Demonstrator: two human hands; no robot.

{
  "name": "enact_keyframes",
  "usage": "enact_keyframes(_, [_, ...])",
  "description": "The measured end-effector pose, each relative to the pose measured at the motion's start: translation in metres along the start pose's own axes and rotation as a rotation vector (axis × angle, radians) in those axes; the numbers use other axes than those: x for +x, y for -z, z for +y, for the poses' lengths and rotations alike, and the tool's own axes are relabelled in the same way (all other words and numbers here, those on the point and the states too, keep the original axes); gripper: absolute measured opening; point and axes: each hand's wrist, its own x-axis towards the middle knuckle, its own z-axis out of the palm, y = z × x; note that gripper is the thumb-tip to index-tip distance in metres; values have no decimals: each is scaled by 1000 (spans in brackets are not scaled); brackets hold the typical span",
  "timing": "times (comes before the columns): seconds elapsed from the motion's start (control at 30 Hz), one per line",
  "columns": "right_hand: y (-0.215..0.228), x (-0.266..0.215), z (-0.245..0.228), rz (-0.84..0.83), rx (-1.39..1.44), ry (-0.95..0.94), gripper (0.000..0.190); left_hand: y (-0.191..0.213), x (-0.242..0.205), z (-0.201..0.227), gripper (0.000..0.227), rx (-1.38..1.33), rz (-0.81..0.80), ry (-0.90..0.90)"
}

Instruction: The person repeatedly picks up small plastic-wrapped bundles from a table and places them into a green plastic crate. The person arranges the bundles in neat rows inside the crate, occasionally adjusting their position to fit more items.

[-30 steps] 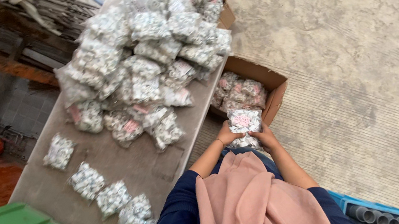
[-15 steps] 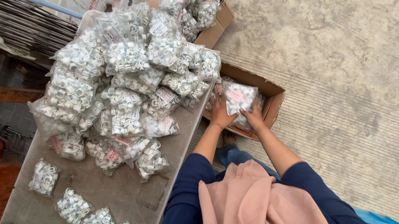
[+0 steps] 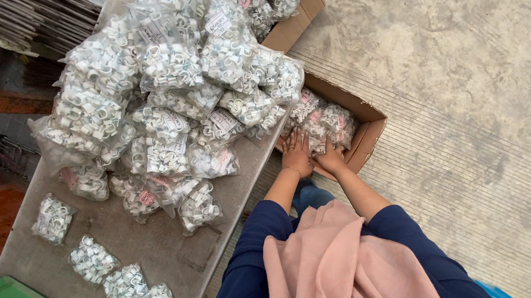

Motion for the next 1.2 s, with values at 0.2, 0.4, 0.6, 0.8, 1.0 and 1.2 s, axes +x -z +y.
enact_keyframes(0.2, [-3, -16, -26, 31, -47, 61, 84, 8, -5, -3, 97, -59, 54, -14])
enact_keyframes(0.4, [-24, -46, -49, 245, 186, 357, 74, 15, -27, -6, 101, -172, 204, -100])
enact_keyframes(0.6, [-64, -68, -80, 318, 408, 592, 62, 10, -80, -51, 87, -155, 510, -47])
enact_keyframes(0.8, [-138, -95, -94, 301, 409, 756, 31, -9, -138, -106, 72, -97, 863, 13])
enact_keyframes(1.0, [-215, -129, -107, -63, 243, 539, 74, -34, -198, -159, 59, 2, 1186, 68])
enact_keyframes(1.2, [-267, -153, -108, 7, 101, 398, 98, -66, -239, -199, 94, -197, 908, 226])
